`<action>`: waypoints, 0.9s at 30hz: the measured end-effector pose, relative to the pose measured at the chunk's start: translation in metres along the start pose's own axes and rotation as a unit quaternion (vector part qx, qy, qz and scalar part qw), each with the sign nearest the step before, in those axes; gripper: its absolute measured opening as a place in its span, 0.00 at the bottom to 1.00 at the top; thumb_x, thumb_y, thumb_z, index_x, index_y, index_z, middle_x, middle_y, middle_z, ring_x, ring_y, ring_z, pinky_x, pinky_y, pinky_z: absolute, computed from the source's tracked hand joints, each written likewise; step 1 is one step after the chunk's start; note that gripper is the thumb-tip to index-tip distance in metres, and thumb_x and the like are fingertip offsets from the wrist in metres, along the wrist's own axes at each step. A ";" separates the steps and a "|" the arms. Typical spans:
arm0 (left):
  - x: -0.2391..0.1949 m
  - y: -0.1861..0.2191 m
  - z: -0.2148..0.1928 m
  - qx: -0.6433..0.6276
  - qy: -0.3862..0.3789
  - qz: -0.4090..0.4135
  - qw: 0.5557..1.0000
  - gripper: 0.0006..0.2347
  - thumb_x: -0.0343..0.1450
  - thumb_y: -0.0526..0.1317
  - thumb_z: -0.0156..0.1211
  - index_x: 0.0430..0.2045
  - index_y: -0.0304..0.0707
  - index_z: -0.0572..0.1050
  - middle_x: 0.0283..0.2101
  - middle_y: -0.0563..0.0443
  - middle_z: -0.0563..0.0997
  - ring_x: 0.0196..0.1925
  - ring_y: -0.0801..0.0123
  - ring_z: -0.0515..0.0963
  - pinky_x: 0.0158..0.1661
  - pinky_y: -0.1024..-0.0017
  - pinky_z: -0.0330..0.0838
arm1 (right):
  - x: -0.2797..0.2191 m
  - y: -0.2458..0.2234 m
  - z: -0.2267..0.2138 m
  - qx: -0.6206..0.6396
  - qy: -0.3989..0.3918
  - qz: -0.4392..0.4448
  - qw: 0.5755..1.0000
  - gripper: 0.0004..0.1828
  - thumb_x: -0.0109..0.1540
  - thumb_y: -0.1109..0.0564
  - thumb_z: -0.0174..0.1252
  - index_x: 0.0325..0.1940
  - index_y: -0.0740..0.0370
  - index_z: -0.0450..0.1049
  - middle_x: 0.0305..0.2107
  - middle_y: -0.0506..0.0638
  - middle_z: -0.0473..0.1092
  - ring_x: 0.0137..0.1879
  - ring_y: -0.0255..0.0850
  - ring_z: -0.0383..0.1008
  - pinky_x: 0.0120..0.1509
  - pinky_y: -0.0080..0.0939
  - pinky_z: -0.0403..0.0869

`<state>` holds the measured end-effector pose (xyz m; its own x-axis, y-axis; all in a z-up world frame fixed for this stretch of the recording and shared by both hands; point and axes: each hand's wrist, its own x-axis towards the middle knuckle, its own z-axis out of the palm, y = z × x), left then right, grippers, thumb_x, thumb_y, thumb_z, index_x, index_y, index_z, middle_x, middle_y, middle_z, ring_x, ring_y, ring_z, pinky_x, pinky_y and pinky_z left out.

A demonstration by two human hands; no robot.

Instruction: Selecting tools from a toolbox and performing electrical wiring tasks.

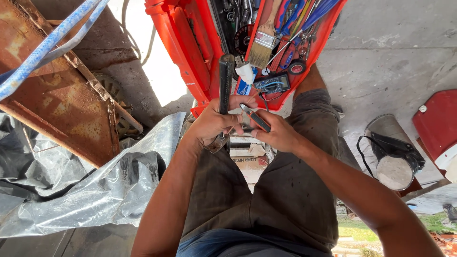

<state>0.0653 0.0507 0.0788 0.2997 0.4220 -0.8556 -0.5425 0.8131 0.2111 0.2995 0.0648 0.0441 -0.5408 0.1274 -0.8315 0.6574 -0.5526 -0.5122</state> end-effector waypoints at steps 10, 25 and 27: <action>0.051 -0.022 0.002 0.081 0.137 0.117 0.980 0.24 0.65 0.23 0.49 0.56 0.41 0.76 0.55 0.46 0.81 0.18 0.70 0.83 0.17 0.86 0.66 | 0.015 -0.027 -0.043 -0.110 0.017 0.091 0.990 0.35 0.59 0.52 0.61 0.70 0.41 0.60 0.37 0.53 0.75 0.45 0.60 0.78 0.51 0.59 0.72; 0.004 -0.014 -0.008 0.059 0.191 0.105 0.974 0.22 0.70 0.24 0.52 0.60 0.36 0.70 0.59 0.35 0.77 0.35 0.62 0.87 0.25 0.84 0.74 | 0.080 0.104 -0.102 0.161 0.330 0.182 0.912 0.26 0.58 0.52 0.63 0.59 0.55 0.67 0.40 0.58 0.73 0.36 0.48 0.83 0.37 0.48 0.84; -0.006 -0.016 -0.008 0.041 0.181 0.105 0.977 0.26 0.70 0.24 0.56 0.65 0.40 0.66 0.64 0.35 0.73 0.38 0.58 0.87 0.28 0.82 0.76 | 0.097 0.126 -0.111 0.163 0.338 0.171 0.911 0.28 0.66 0.45 0.61 0.65 0.55 0.60 0.46 0.62 0.74 0.46 0.51 0.83 0.45 0.51 0.84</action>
<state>0.0661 0.0323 0.0765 -0.1177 0.4258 -0.8971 -0.4937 0.7587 0.4249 0.3882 0.0991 -0.1254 0.1856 0.3186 -0.9295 0.4762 -0.8566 -0.1986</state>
